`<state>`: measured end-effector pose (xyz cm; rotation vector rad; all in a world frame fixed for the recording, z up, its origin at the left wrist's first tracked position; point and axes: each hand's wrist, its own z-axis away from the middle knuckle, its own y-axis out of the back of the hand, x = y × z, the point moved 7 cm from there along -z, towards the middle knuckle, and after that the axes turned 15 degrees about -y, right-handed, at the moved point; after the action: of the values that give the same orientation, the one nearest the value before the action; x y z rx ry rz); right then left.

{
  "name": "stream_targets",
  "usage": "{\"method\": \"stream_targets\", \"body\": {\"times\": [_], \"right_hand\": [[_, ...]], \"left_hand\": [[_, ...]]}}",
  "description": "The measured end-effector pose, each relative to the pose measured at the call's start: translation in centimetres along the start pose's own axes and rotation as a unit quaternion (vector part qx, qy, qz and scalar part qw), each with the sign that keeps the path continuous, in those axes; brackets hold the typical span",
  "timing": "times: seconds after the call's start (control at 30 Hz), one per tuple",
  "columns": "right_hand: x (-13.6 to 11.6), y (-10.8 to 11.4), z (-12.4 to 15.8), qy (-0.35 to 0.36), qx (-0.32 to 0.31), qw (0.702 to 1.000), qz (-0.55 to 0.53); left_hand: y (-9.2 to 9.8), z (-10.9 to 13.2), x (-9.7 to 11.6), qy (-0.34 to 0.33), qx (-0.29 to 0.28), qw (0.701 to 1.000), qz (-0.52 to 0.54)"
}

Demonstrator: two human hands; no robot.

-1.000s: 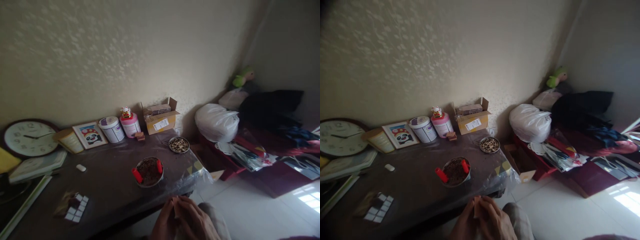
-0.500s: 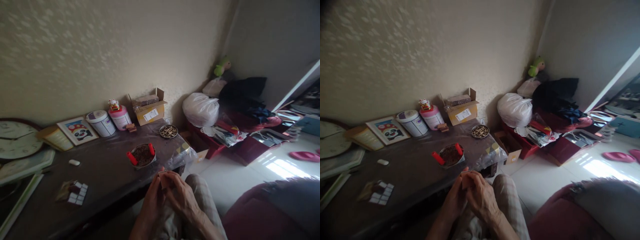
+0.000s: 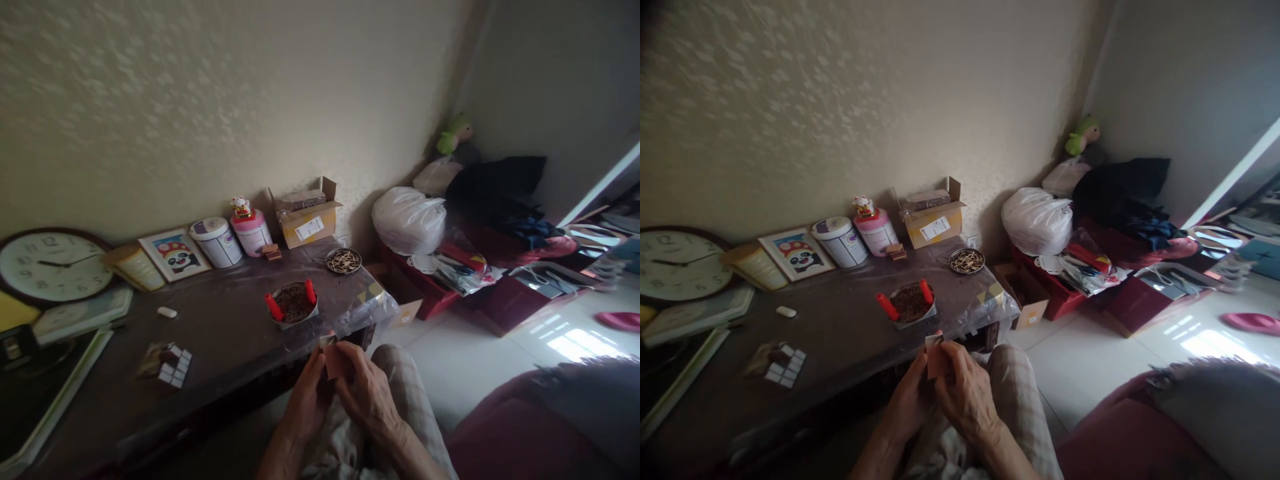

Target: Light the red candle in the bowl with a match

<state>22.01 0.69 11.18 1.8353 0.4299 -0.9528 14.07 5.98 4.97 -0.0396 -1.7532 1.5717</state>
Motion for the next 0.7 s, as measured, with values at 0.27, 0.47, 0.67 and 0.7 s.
{"method": "stream_targets", "body": {"times": [0.27, 0.47, 0.67, 0.7], "right_hand": [[0.5, 2.5, -1.2, -0.094, -0.118, 0.988, -0.036], [0.4, 1.8, -2.3, -0.029, -0.105, 0.994, -0.007], [0.4, -0.2, -2.6, 0.037, -0.146, 0.974, 0.17], [0.3, -0.4, -2.7, 0.047, -0.153, 0.967, 0.198]], "left_hand": [[2.1, 0.5, -0.6, 0.073, 0.055, 0.992, 0.087], [2.5, 1.3, -0.9, 0.091, 0.096, 0.991, 0.032], [3.0, 1.3, -1.0, 0.08, 0.09, 0.992, -0.035], [3.1, 1.2, -1.0, 0.079, 0.089, 0.992, -0.039]]}}
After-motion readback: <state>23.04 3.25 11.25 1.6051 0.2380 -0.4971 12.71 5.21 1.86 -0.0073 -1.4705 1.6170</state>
